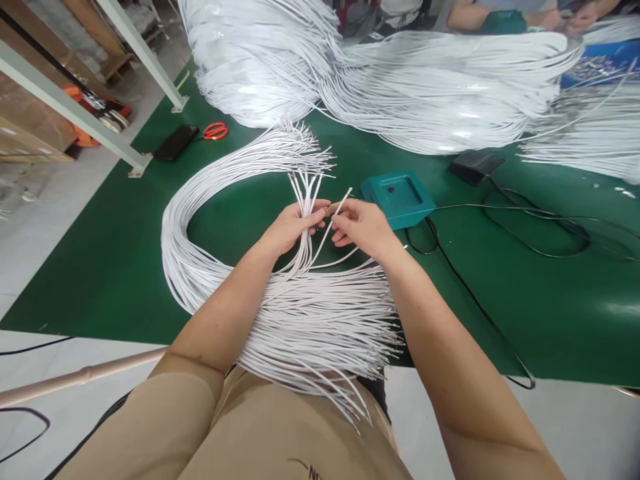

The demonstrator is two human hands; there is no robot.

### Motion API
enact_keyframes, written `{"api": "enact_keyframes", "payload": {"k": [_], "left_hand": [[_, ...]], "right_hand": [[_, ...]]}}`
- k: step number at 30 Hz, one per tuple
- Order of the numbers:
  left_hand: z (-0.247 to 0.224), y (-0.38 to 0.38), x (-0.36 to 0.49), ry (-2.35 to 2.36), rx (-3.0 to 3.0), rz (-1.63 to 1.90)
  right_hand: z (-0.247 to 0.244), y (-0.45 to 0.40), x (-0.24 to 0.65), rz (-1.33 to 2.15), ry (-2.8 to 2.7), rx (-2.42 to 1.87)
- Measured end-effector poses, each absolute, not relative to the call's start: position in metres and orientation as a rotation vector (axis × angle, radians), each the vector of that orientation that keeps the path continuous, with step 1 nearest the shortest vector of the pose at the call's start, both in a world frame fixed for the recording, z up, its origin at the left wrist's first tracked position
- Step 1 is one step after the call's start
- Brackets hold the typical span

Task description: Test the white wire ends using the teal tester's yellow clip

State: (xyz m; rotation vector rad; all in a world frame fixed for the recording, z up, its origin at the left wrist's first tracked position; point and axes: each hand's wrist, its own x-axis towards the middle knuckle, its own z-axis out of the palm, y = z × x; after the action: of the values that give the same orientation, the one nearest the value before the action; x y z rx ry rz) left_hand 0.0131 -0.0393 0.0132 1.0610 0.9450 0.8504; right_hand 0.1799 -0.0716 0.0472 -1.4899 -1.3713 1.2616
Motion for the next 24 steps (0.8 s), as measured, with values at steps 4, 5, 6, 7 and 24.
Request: {"api": "enact_keyframes", "payload": {"k": [4,5,6,7,24], "left_hand": [[0.014,-0.042,0.017,0.903,1.086,0.86],[0.015,-0.043,0.018,0.891,1.096,0.889],[0.016,-0.043,0.019,0.878,1.11,0.926],[0.016,-0.044,0.02,0.863,1.123,0.969],[0.018,-0.045,0.021,0.891,1.176,1.129]], "right_hand": [[0.055,-0.062,0.176,1.171,-1.132,-1.326],[0.056,-0.061,0.174,1.158,-1.118,-1.306],[0.058,-0.06,0.172,1.148,-1.124,-1.294],[0.059,-0.059,0.17,1.141,-1.144,-1.286],[0.052,-0.057,0.16,1.474,-0.831,-1.004]]}}
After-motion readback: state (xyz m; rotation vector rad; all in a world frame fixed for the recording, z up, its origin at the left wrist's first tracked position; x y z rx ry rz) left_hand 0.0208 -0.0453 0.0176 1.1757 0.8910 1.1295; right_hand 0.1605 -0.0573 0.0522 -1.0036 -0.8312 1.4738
